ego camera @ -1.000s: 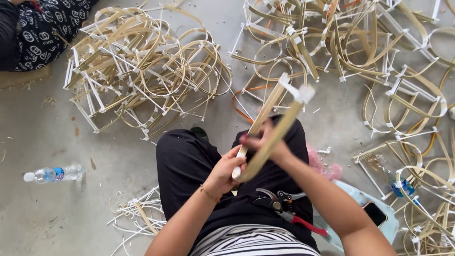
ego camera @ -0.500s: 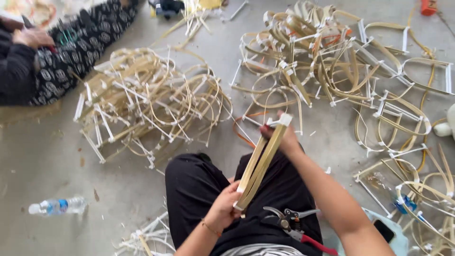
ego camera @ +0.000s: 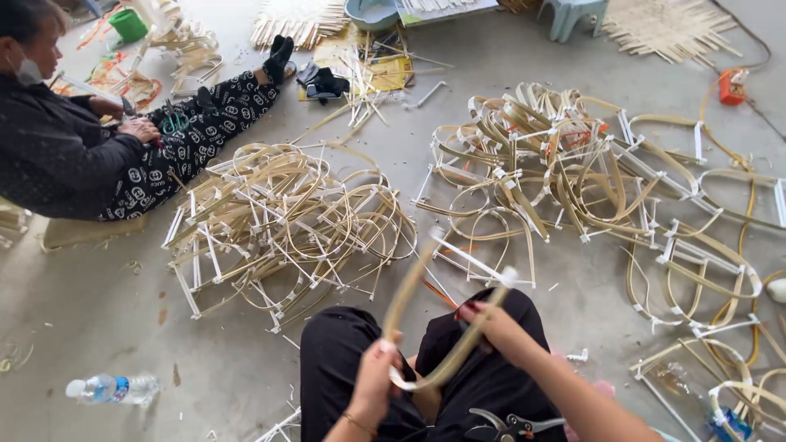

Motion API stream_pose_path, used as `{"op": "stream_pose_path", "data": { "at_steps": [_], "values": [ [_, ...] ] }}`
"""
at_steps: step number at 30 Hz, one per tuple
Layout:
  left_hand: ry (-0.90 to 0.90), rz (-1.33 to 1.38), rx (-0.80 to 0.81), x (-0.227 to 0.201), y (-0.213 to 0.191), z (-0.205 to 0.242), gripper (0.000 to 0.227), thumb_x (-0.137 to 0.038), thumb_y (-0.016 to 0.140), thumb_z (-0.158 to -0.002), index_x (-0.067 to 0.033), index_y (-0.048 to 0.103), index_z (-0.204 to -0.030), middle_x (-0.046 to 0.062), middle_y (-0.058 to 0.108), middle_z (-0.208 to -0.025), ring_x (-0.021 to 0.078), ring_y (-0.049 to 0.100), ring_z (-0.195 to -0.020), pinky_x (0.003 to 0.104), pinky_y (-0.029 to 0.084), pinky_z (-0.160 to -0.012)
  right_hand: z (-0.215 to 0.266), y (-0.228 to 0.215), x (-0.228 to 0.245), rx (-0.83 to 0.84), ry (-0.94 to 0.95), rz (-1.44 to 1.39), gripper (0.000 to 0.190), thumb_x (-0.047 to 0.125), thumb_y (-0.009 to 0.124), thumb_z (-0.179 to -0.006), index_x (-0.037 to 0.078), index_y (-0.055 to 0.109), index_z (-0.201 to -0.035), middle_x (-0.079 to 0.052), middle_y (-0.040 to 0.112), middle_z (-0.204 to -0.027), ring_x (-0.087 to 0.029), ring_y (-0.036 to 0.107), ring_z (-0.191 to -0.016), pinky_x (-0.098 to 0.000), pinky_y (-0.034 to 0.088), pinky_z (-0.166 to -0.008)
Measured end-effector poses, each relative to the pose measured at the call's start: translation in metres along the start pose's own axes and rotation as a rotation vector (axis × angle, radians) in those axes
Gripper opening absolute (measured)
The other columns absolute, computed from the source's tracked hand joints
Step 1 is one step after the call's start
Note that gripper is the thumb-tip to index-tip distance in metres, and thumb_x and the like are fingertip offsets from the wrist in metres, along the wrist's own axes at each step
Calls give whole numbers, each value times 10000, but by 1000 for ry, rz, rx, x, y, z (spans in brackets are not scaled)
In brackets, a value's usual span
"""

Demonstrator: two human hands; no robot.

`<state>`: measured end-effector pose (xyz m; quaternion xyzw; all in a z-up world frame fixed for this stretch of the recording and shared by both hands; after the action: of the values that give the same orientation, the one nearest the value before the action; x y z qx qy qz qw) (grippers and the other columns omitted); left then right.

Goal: The recorder is assembling wooden or bamboo frame components using plastic connectors and garden shears.

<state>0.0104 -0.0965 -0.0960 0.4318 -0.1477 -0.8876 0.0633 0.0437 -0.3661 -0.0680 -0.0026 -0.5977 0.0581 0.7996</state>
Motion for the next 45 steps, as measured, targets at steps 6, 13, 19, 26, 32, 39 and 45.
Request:
{"op": "stream_pose_path", "data": {
  "at_steps": [6,13,19,26,32,39,45],
  "values": [
    [534,-160,-308,-94,-17,25,278,-123,494,-1009,-46,592,-1257,-1,500,-645,96,443,-444,277,370,-390,67,60,52,173,303,-593,352,287,608,-904,141,697,-1212,32,631,-781,-81,527,-598,-265,389,-474],
    [716,-183,251,-89,65,96,407,-241,615,-974,2,578,-1298,8,606,-887,128,617,-672,263,517,-577,28,31,-15,20,210,-230,295,259,680,-952,15,745,-1104,-53,684,-838,-136,547,-654,-271,395,-502],
    [-132,-178,461,-36,79,90,468,-207,609,-986,-109,473,-1422,-15,669,-898,143,653,-621,287,532,-486,41,43,34,57,-151,-5,260,225,709,-934,-9,765,-1033,-34,738,-928,-96,656,-904,-251,523,-826],
    [-78,-34,451,26,92,55,416,-112,586,-1000,-58,531,-1409,5,597,-720,72,477,-405,228,338,-325,44,60,21,64,-23,-63,500,181,767,-867,109,598,-1332,-27,668,-913,-114,605,-858,-275,517,-783],
    [-219,11,496,28,98,78,422,-97,526,-992,-164,559,-1407,-41,548,-696,32,392,-398,202,288,-348,-8,-47,50,-194,-238,-127,406,243,706,-965,15,604,-1285,-75,716,-940,-168,690,-862,-307,570,-759],
    [-145,-45,513,22,97,63,358,-80,527,-1007,-92,531,-1364,-17,549,-702,52,414,-403,238,281,-346,10,-4,19,-125,-171,275,700,258,826,-811,61,535,-1417,-70,727,-952,-127,660,-847,-270,518,-737],
    [-168,9,509,48,79,76,420,-58,534,-973,-137,554,-1385,-24,561,-689,44,427,-398,213,279,-333,5,-85,32,-241,-102,-14,490,248,676,-927,87,578,-1380,-44,655,-933,-123,591,-754,-280,453,-579]
  ]
}}
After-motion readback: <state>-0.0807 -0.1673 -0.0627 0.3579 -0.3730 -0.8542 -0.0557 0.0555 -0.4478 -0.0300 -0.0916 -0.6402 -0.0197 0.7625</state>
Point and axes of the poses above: each hand's wrist, its own z-axis away from the middle knuckle, its own y-axis out of the palm, x = y × z, the point moved 9 cm from there along -z, towards the middle knuckle
